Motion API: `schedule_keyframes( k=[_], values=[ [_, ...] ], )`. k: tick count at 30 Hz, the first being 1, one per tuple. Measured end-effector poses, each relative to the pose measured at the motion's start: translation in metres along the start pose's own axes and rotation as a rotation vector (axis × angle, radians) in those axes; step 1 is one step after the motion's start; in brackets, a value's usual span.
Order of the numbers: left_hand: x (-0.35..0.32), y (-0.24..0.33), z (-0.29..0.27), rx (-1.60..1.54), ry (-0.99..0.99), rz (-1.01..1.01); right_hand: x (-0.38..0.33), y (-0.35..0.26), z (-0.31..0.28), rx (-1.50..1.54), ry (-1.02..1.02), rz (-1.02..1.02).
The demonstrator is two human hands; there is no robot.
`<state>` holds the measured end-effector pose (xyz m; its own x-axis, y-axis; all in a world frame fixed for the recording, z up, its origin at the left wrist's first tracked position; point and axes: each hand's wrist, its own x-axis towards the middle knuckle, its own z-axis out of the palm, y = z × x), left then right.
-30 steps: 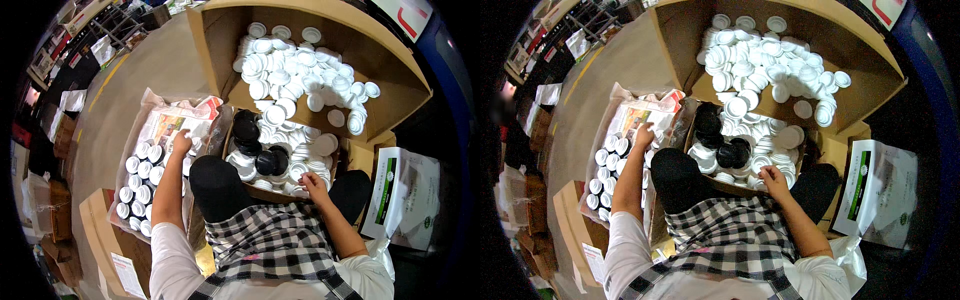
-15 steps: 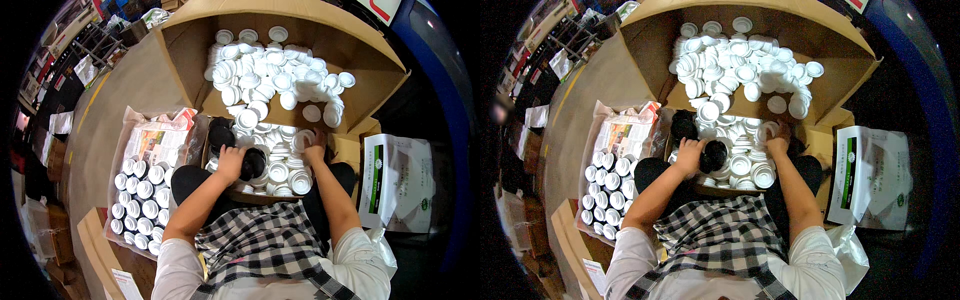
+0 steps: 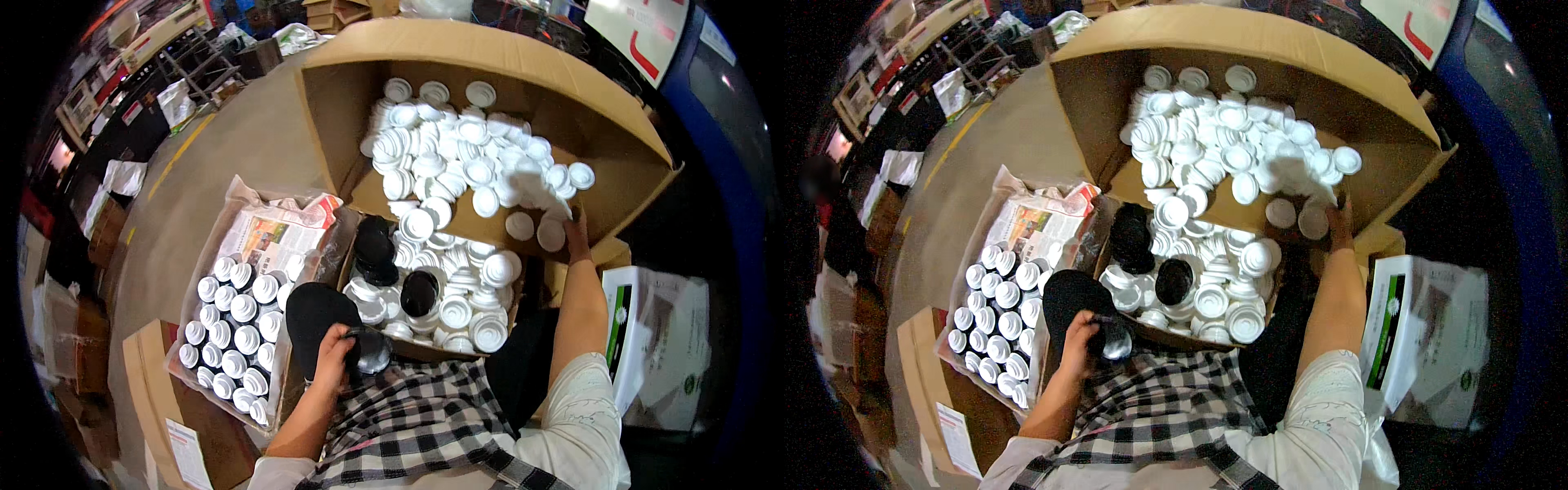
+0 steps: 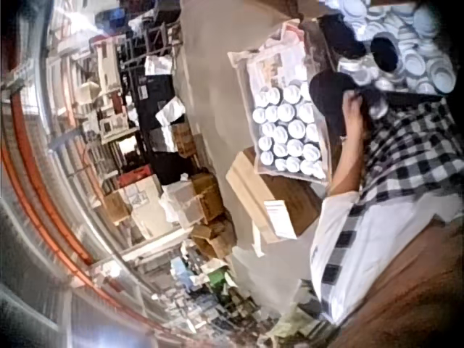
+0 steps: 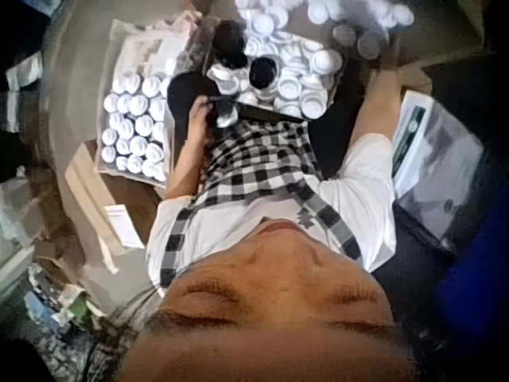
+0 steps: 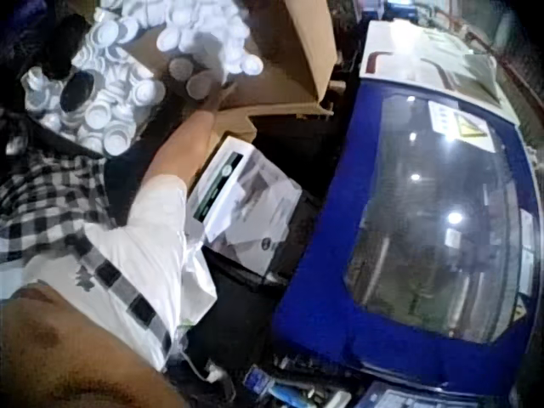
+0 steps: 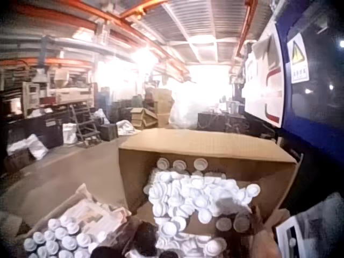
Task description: The person sits on the floor and repeatedly picks up black and white plastic caps, presses them together, and places the assembled units into a nearby box. The person handles the caps one at a time throughout the clip.
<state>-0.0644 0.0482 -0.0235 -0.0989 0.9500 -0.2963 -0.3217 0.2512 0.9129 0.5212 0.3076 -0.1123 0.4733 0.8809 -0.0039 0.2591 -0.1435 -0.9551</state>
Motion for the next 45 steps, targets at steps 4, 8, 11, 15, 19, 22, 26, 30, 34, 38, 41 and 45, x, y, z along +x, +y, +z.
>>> schedule_keyframes(
  k=[4,8,11,15,19,22,26,30,34,38,41,45],
  values=[
    [-0.027,-0.004,-0.016,-0.206,0.041,-0.275,0.008,0.012,0.023,-0.201,-0.13,-0.125],
    [-0.026,-0.003,-0.01,-0.348,0.033,-0.315,-0.015,0.018,0.103,0.085,-0.402,-0.236],
    [-0.019,-0.002,0.011,-0.412,0.032,-0.331,-0.07,0.004,0.161,-0.035,-0.387,-0.561],
    [-0.008,0.002,0.038,-0.536,-0.17,-0.249,-0.161,-0.038,0.176,-0.17,-0.485,-0.47],
    [-0.006,0.002,0.05,-0.577,-0.237,-0.281,-0.225,-0.073,0.155,-0.158,-0.41,-0.428],
    [-0.008,0.0,0.055,-0.63,-0.318,-0.284,-0.26,-0.082,0.142,-0.322,-0.36,-0.52],
    [-0.015,-0.001,0.056,-0.662,-0.294,-0.307,-0.279,-0.082,0.131,-0.504,-0.433,-0.565],
    [-0.022,0.002,0.051,-0.676,-0.247,-0.364,-0.275,-0.075,0.148,-0.608,-0.257,-0.75],
    [-0.03,0.01,0.047,-0.885,-0.425,-0.334,-0.274,-0.074,0.169,-0.351,-0.42,-0.391],
    [-0.039,0.016,0.045,-0.933,-0.489,-0.311,-0.294,-0.102,0.167,-0.293,-0.107,-0.635],
    [-0.043,0.019,0.046,-1.006,-0.608,-0.357,-0.324,-0.138,0.158,0.199,-0.338,-0.274],
    [-0.045,0.023,0.052,-0.985,-0.662,-0.362,-0.371,-0.179,0.15,0.679,-0.6,0.12]
  ],
)
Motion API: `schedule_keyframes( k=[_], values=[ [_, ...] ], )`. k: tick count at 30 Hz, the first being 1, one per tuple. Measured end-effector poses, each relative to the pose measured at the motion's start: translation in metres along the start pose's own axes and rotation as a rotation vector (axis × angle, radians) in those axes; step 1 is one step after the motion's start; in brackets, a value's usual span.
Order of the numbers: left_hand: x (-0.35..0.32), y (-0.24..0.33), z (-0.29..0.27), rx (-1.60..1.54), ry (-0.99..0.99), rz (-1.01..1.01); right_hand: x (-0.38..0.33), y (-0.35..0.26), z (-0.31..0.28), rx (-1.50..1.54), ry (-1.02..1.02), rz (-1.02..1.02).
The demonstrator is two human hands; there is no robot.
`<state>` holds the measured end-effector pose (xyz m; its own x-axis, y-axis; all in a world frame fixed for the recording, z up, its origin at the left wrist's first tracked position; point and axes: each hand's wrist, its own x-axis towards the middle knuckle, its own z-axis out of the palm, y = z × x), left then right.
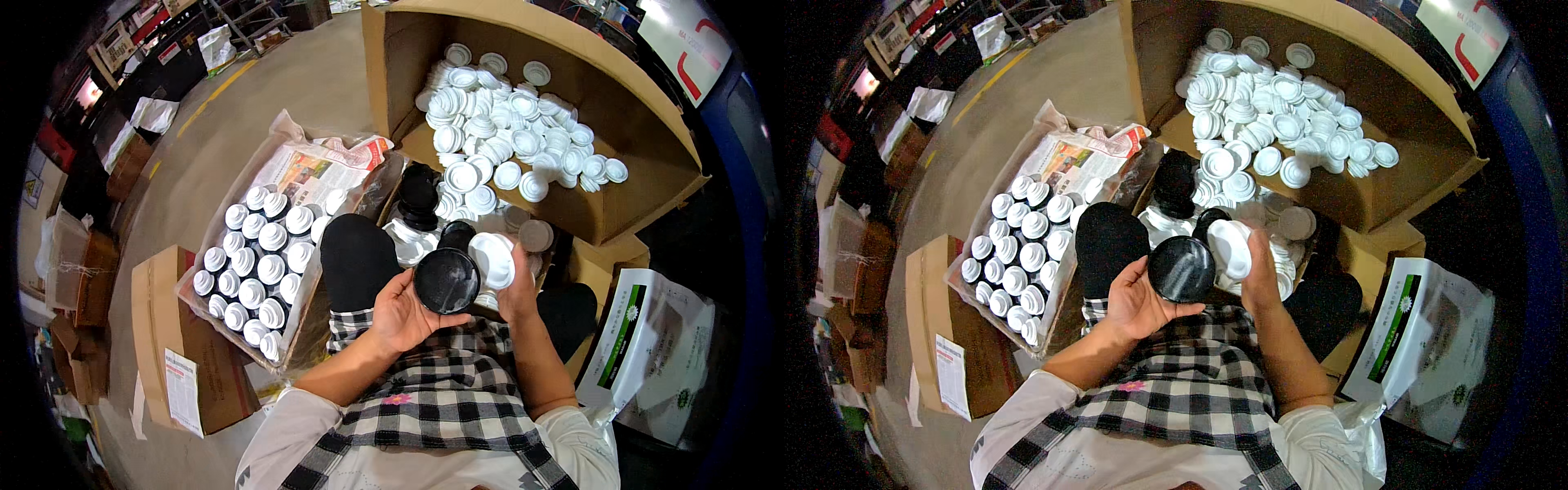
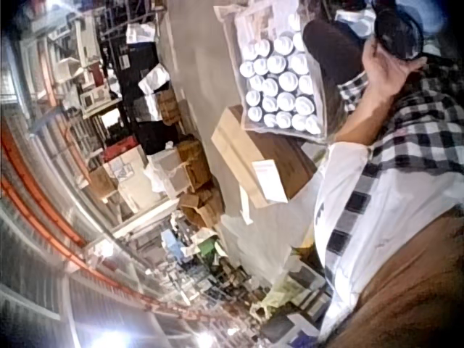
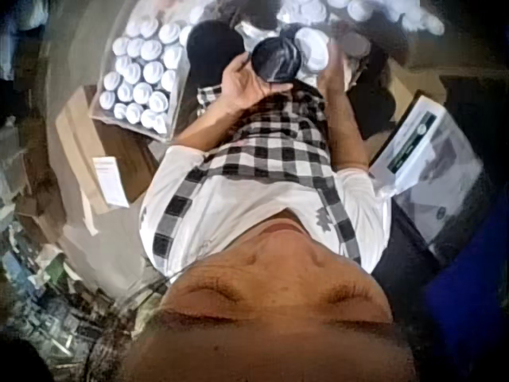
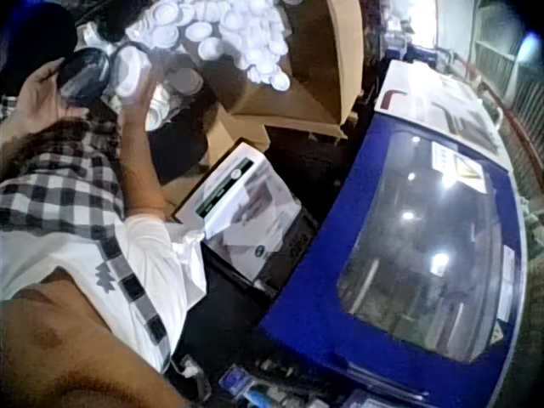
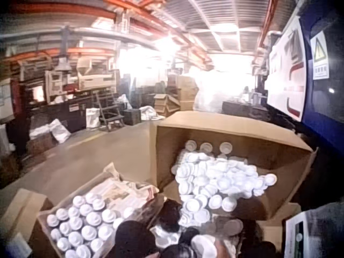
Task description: The person sits on the floor and repeatedly picks up black and white plastic caps, presses them together, and places the assembled units into a nearby box. The person handles the caps one at a time throughout the clip.
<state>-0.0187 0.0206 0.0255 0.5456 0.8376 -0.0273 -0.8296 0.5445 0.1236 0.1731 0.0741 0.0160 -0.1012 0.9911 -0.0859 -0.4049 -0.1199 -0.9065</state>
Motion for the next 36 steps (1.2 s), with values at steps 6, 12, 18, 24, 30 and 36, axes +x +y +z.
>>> schedule_keyframes(
  k=[6,12,18,24,30,36],
  values=[
    [0.001,-0.006,0.01,-0.013,0.038,0.047,-0.03,-0.026,0.022,0.276,-0.274,0.106],
    [0.0,-0.005,0.017,-0.001,0.026,0.037,-0.039,-0.037,0.019,-0.232,-0.383,-0.21],
    [0.0,-0.013,0.021,0.114,0.047,0.106,-0.044,-0.032,0.024,-0.597,-0.154,-0.596],
    [0.0,-0.023,0.02,0.247,0.038,0.234,-0.048,-0.032,0.034,-0.871,-0.13,-0.707],
    [-0.002,-0.028,0.019,0.337,0.042,0.294,-0.047,-0.028,0.038,-0.877,-0.15,-0.763],
    [-0.002,-0.028,0.019,0.357,0.041,0.298,-0.046,-0.026,0.035,-0.841,-0.176,-0.746]
  ],
)
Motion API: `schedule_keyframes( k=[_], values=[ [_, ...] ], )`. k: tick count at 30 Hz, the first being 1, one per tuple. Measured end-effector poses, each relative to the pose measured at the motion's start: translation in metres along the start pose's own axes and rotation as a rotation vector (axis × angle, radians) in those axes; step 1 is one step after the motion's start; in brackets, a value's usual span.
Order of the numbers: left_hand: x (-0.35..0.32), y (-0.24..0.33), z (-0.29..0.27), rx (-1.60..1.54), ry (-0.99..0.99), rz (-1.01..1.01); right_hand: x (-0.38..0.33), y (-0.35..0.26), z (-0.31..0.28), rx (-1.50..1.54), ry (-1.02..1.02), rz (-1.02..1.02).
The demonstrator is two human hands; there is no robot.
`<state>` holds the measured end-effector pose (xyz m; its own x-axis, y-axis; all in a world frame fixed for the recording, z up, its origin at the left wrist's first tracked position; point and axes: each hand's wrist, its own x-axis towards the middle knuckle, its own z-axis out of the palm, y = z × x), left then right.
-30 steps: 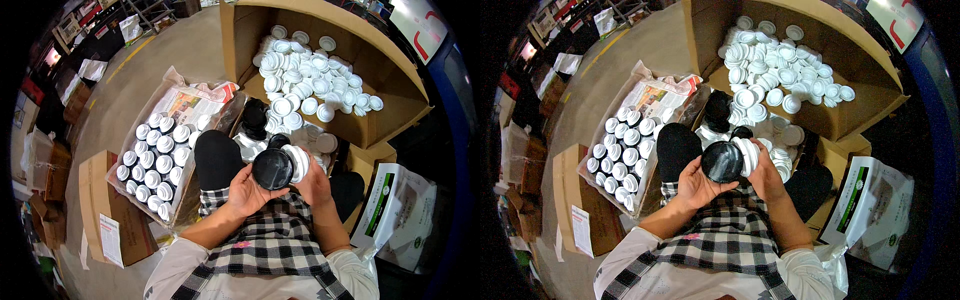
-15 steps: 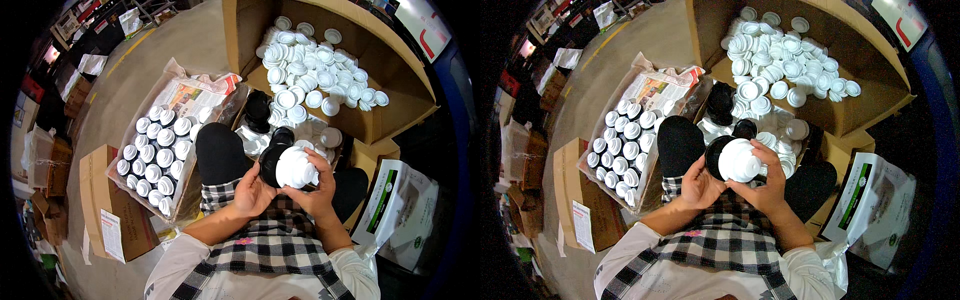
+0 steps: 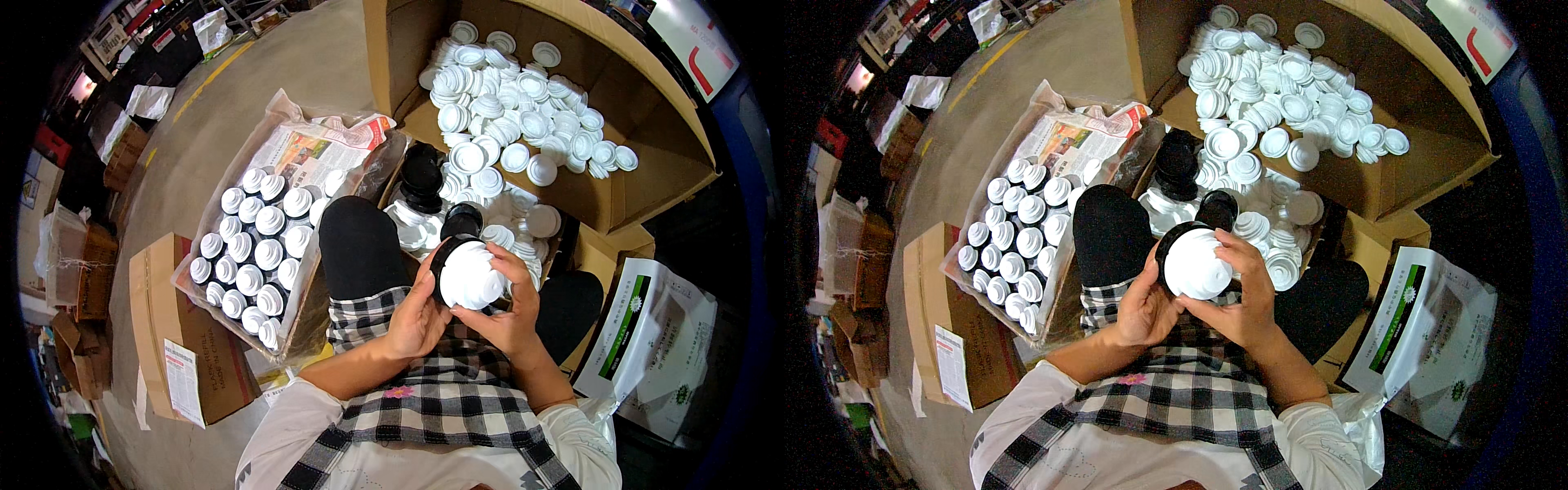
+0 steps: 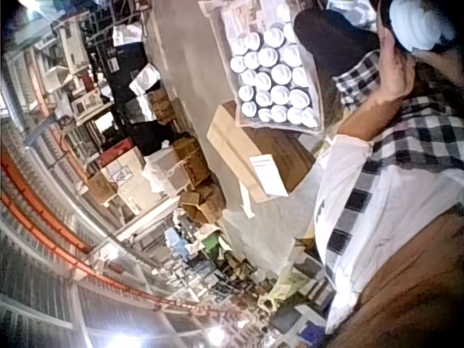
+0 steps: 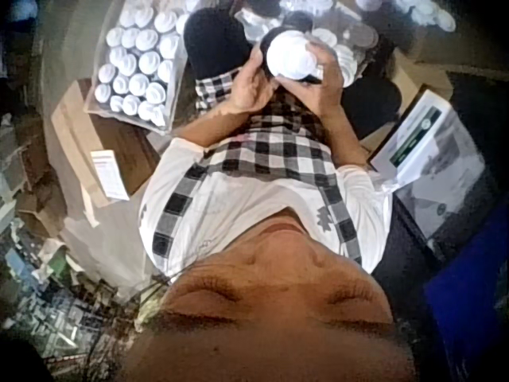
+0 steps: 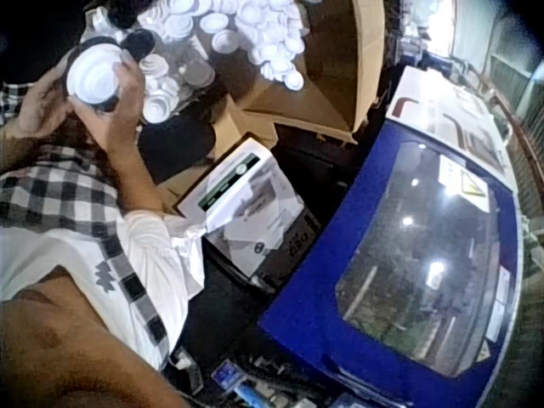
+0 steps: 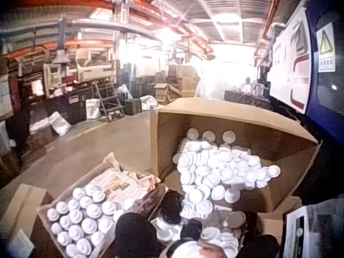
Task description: The person sits on the floor and repeatedly picks up black and white plastic caps, presses them together, and places the assembled units into a nearby box. The person handles the caps one at a time throughout the clip.
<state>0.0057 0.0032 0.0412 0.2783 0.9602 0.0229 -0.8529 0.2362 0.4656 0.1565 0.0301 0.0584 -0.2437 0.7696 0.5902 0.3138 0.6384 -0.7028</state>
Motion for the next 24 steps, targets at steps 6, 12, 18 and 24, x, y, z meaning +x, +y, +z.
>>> schedule_keyframes(
  k=[6,12,18,24],
  values=[
    [0.0001,0.0012,0.0011,0.03,-0.012,0.0,-0.0008,0.0023,-0.0007,0.016,-0.015,-0.016],
    [-0.0011,0.0038,0.005,0.036,-0.003,-0.006,-0.0038,0.0054,0.0009,0.06,0.024,-0.029],
    [-0.002,0.0064,0.0082,0.067,-0.002,-0.019,-0.0045,0.0053,-0.0001,0.038,0.012,-0.023],
    [-0.0031,0.0039,0.0078,0.134,0.01,0.006,-0.0054,0.0049,0.0028,0.037,0.029,-0.056]
  ],
)
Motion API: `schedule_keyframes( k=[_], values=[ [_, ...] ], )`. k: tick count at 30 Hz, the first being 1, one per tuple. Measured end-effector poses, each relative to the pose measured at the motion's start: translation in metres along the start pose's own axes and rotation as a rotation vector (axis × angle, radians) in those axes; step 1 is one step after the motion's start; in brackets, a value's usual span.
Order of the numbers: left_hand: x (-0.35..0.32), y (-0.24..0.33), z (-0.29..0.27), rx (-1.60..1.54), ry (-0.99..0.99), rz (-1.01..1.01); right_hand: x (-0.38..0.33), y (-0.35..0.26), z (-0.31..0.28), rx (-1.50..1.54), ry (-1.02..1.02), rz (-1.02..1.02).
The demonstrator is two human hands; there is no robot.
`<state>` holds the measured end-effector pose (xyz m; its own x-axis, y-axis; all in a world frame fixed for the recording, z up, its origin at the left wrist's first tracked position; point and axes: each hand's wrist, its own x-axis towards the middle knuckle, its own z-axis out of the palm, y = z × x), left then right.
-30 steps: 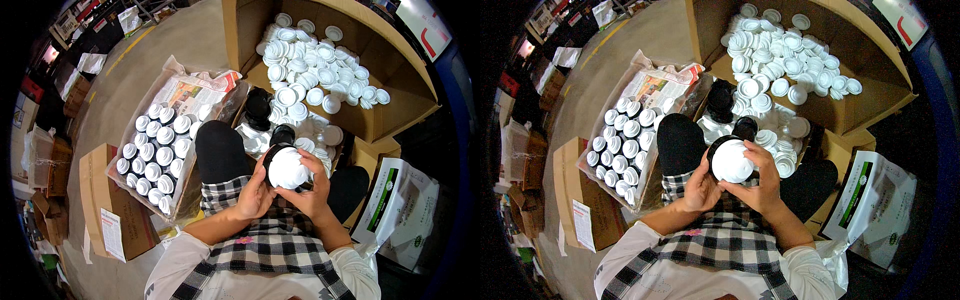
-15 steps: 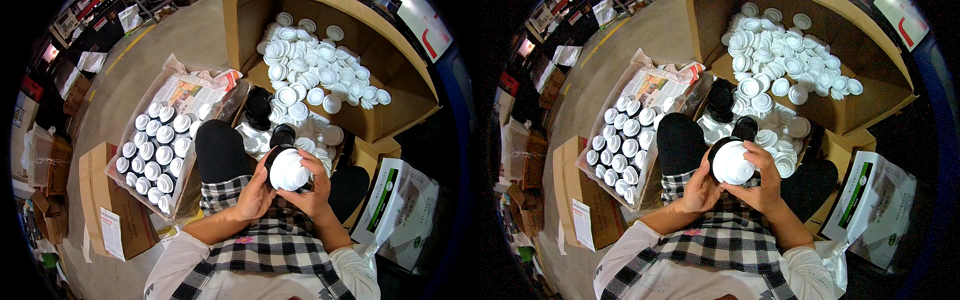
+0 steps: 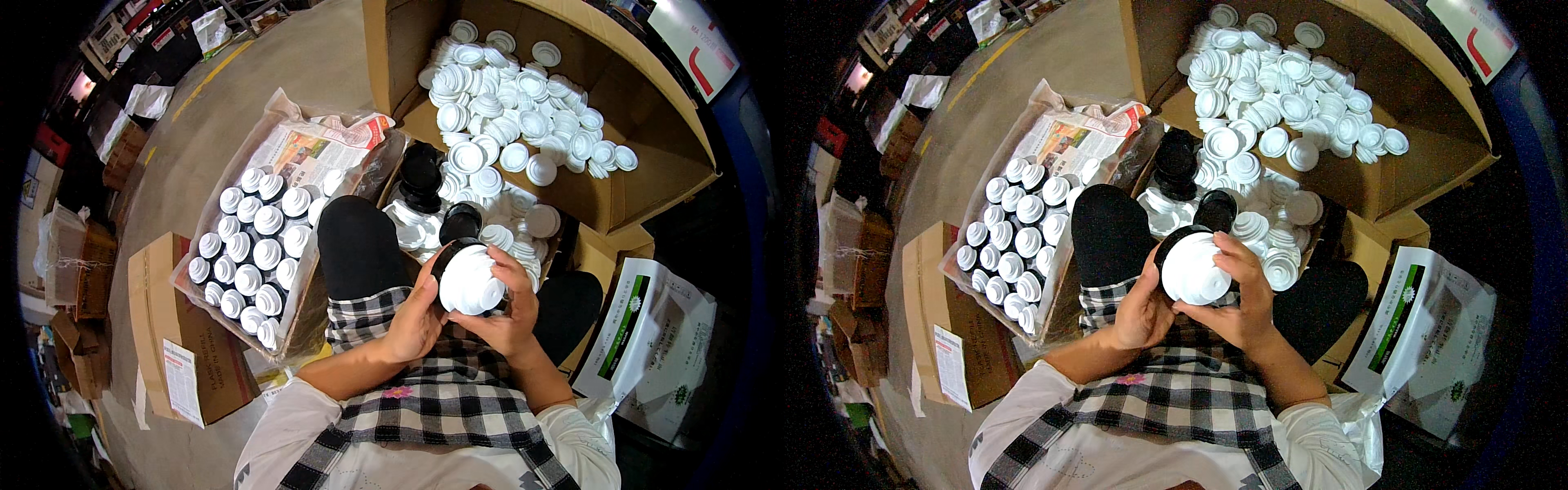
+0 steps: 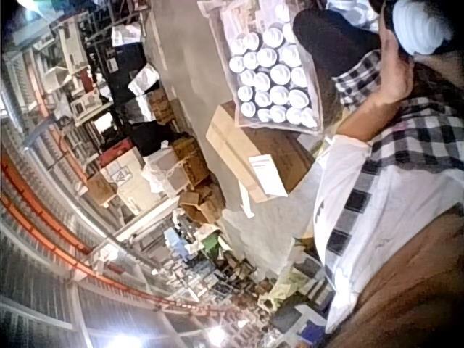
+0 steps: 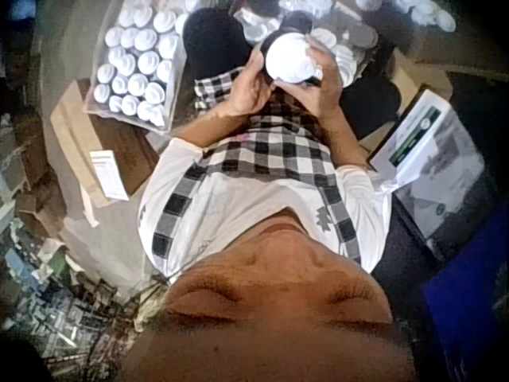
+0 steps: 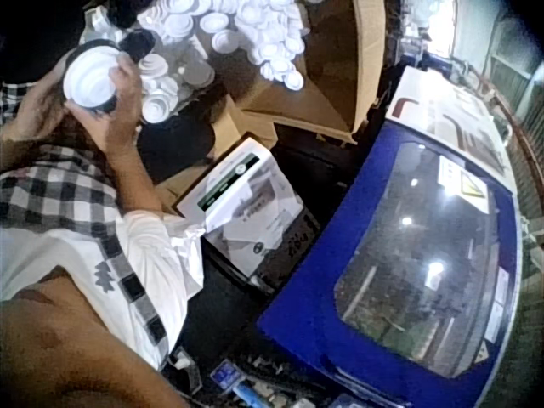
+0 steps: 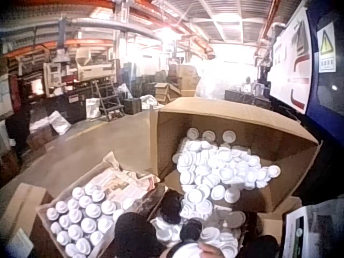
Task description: The person sits on the floor and repeatedly picks up black and white plastic caps, presses them together, and places the assembled units into a nearby box. The person handles the caps one at a time throughout the clip.
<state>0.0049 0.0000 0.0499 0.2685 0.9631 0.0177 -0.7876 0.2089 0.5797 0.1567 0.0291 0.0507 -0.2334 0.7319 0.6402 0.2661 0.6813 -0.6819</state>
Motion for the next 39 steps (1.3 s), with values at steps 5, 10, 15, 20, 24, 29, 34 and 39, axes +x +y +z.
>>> schedule_keyframes(
  k=[5,10,15,20,24,29,34,39],
  values=[
    [0.004,0.001,-0.007,0.6,0.008,0.193,-0.002,0.009,0.004,-0.014,-0.077,-0.03],
    [0.012,-0.001,-0.02,0.706,0.046,0.204,-0.001,0.024,0.013,0.513,-0.008,0.303],
    [0.014,-0.029,-0.026,1.066,0.051,0.314,0.003,0.043,0.025,0.481,0.121,0.633],
    [0.018,-0.043,-0.035,1.128,0.151,0.393,-0.005,0.066,0.035,0.397,0.16,0.654],
    [0.018,-0.034,-0.041,1.245,0.142,0.361,-0.014,0.077,0.046,0.357,0.183,0.663],
    [0.036,0.005,-0.072,1.273,0.102,0.306,-0.007,0.085,0.06,0.663,0.155,0.691],
    [0.105,0.122,-0.199,1.011,0.663,0.764,-0.017,0.104,0.024,0.611,0.168,0.88],
    [0.145,0.184,-0.344,1.468,0.866,0.451,-0.057,0.121,0.015,0.514,0.206,1.186]
  ],
)
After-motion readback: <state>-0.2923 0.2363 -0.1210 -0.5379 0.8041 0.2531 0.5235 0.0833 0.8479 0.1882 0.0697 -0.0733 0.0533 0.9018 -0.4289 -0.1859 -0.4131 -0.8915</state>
